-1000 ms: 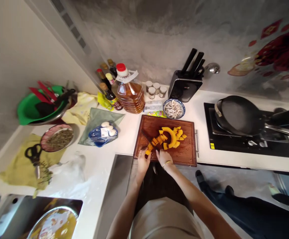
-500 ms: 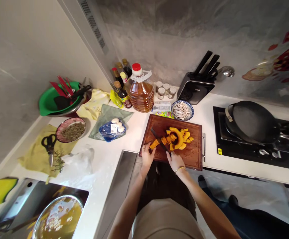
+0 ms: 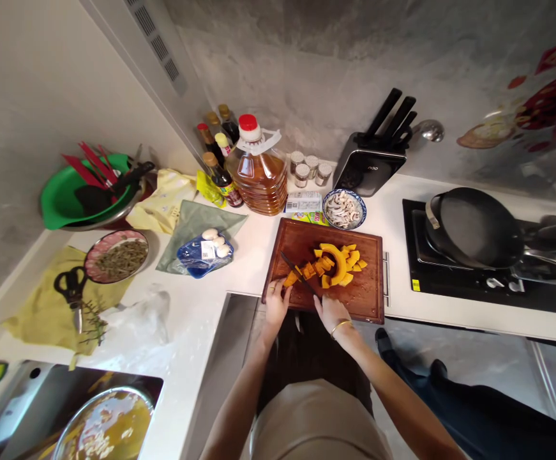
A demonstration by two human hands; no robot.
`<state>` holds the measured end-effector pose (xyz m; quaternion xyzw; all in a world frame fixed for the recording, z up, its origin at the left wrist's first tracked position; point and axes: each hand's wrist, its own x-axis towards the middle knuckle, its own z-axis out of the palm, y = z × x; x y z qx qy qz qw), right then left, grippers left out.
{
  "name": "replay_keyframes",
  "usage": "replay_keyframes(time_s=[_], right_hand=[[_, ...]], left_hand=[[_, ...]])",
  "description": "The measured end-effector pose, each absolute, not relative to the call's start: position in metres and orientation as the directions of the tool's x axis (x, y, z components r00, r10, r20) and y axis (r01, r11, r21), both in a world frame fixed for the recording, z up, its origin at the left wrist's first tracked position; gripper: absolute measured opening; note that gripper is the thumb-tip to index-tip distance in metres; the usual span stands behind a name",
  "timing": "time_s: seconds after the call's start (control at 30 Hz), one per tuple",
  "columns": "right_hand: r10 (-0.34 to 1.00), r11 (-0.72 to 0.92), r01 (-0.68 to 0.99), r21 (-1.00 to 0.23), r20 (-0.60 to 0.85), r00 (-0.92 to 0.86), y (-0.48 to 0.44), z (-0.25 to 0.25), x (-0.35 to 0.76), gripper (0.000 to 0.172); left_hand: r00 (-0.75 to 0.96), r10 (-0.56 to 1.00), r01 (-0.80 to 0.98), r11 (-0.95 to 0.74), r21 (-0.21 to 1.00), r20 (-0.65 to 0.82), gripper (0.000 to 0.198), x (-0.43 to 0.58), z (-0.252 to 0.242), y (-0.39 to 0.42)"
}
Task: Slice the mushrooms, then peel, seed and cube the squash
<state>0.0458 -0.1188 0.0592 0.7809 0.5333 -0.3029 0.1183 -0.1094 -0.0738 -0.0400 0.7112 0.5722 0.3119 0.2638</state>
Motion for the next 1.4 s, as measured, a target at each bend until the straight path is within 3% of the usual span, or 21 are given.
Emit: replay_keyframes(time_s=[0.47,0.73,0.93,1.13,1.4], right_hand=[[0.775,-0.504,0.825,-0.256,-0.555,0.302,-0.114,0.024,0.054,0.048],[0.806,-0.429,0.88,-0.203,-0.525,0.272,-0.125,0.053,0.053,0.048],[0.786,-0.415,0.895,-0.164,-0.561,0.262,-0.125,0.053,0.046,0.047],[0.756,-0.443,0.884,-0.152,-0.593,0.276,-0.109,0.037,0.036,0.046],[0.779,-0.516,0.792,-0.326,-0.562,0.277,-0.116,0.018,0.052,0.048]], left_hand=[[0.233,0.957,0.614,-0.283,0.737,0.174,0.028,-0.114,-0.041,-0.07],[0.162,0.978,0.621,-0.203,0.757,0.13,0.042,-0.1,-0.034,-0.073],[0.165,0.974,0.651,-0.227,0.724,0.157,0.027,-0.1,-0.037,-0.073],[0.229,0.954,0.635,-0.299,0.713,0.195,0.026,-0.1,-0.041,-0.071],[0.202,0.959,0.645,-0.283,0.71,0.199,0.028,-0.102,-0.045,-0.068]])
